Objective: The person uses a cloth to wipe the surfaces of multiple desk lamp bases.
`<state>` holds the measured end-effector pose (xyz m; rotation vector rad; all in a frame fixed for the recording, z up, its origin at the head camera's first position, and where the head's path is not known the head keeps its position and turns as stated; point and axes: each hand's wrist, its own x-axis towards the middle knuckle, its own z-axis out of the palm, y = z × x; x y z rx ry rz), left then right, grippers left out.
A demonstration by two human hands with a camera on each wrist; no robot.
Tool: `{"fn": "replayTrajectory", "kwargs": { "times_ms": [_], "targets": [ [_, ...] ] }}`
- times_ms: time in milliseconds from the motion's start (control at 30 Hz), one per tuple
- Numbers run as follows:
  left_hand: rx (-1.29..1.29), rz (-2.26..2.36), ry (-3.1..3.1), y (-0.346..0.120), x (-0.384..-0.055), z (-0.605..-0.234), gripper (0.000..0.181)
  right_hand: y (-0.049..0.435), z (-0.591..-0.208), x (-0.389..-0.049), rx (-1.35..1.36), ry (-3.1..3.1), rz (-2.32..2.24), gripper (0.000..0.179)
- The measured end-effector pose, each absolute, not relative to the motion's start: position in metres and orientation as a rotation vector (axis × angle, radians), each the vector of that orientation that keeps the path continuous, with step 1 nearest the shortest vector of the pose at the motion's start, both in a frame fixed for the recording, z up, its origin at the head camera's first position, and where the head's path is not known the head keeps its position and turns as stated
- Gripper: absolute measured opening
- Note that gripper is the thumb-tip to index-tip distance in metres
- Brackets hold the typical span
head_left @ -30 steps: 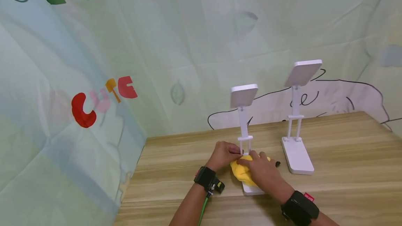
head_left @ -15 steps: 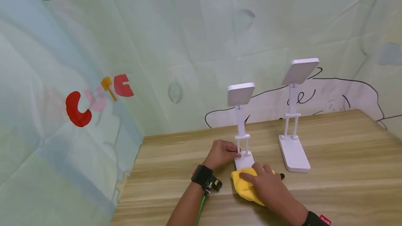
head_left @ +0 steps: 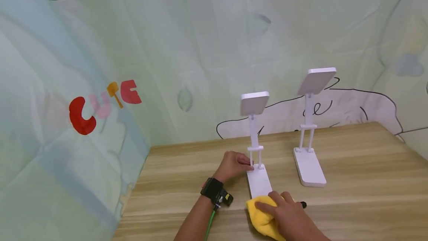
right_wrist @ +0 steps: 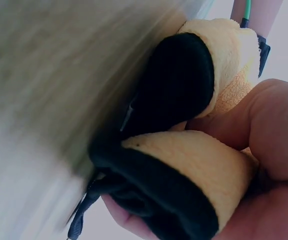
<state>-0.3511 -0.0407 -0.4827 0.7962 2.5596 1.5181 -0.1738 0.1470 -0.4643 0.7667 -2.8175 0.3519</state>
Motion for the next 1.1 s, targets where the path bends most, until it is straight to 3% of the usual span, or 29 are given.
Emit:
{"fn": "replayTrajectory", "kwargs": {
  "times_ms": [200,433,833,1100],
  "targets": [
    [0.789,1.511,2.550,-0.040,-0.350,-0.489,0.014,0.135,-0.468,-0.176,0.825,-2.861,0.340,0.043],
    [0.783,1.489,2.561,-0.039,-0.347,-0.485,0.013,0.122,-0.463,-0.176,0.832,-2.968,0.321,0.075],
    [0.766,1.481,2.614,-0.037,-0.347,-0.483,0.013,0.106,-0.459,-0.173,0.823,-3.102,0.235,0.061],
    [0.835,1.444,2.631,-0.037,-0.350,-0.482,0.012,0.128,-0.460,-0.174,0.713,-3.058,0.237,0.082]
  ]
}}
